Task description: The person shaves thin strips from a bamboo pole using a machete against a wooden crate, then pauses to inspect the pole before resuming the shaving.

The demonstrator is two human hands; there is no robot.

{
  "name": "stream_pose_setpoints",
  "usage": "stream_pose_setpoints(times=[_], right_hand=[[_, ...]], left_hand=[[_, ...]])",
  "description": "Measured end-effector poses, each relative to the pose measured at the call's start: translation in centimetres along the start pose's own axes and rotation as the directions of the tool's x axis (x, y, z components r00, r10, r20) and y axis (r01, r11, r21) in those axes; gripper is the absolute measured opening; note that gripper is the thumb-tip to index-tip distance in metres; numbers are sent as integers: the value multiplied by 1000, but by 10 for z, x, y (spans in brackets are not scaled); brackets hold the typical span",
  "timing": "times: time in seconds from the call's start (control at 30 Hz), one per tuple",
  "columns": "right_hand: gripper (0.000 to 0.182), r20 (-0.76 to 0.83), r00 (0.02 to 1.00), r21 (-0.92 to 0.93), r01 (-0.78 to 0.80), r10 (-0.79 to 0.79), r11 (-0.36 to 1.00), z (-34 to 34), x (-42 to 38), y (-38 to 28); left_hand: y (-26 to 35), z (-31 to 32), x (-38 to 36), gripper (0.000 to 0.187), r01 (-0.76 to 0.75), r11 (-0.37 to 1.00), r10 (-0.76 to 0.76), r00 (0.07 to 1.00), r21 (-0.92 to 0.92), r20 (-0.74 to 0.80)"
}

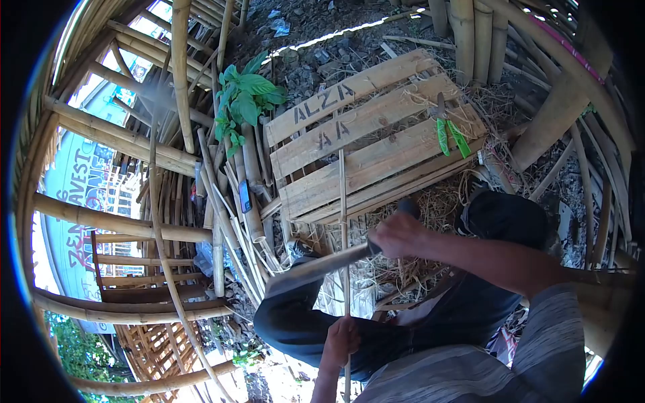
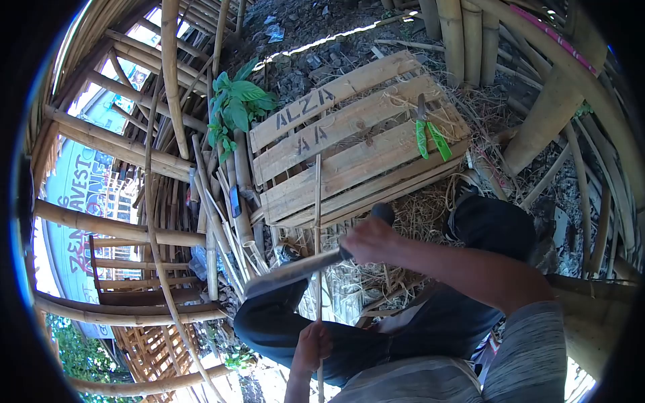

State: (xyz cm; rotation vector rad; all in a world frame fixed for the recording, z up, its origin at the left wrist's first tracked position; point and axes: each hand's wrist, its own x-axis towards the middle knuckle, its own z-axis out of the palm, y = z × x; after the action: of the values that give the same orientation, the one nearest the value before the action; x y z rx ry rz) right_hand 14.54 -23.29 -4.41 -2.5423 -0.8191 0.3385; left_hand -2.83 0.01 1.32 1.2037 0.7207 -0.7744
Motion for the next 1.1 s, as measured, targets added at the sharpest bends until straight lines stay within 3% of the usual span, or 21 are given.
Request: stream_pose_setpoints(times=[0.03,0.07,0.1,0.17,0.27,0.33,0.43,0.53,0.67,1.1], right_hand=[[16,8,994,-13,-109,109,994,-6,7,9],[16,-2,994,-12,-114,114,993,-10,9,14],[16,-93,984,-20,-154,151,988,-12,10,15],[17,-187,967,-45,-182,170,982,-22,12,16],[21,-113,981,-78,-164,155,983,-35,7,14],[25,4,998,-97,-61,61,993,-46,5,19],[30,-7,999,-26,-36,35,999,-47,4,27],[31,121,990,-34,-68,71,997,-53,4,31],[32,160,983,-8,-91,91,996,-52,5,32],[29,-46,999,-43,-14,12,999,-31,5,39]], left_hand=[[-4,2,-2,30,2,1000,-1,999,19,-32],[-6,4,1,30,-60,998,61,997,27,-55],[-1,1,-1,30,-61,998,63,996,35,-58],[13,4,0,30,24,999,-23,999,-42,24],[11,-2,2,31,27,997,-22,996,-70,82],[14,-5,1,31,62,993,-53,994,-98,93],[18,0,-3,32,115,982,-101,990,-149,102],[16,3,-2,32,127,978,-112,989,-163,96],[11,1,1,32,112,981,-96,990,-158,100],[5,3,5,32,43,991,-27,992,-126,120]])
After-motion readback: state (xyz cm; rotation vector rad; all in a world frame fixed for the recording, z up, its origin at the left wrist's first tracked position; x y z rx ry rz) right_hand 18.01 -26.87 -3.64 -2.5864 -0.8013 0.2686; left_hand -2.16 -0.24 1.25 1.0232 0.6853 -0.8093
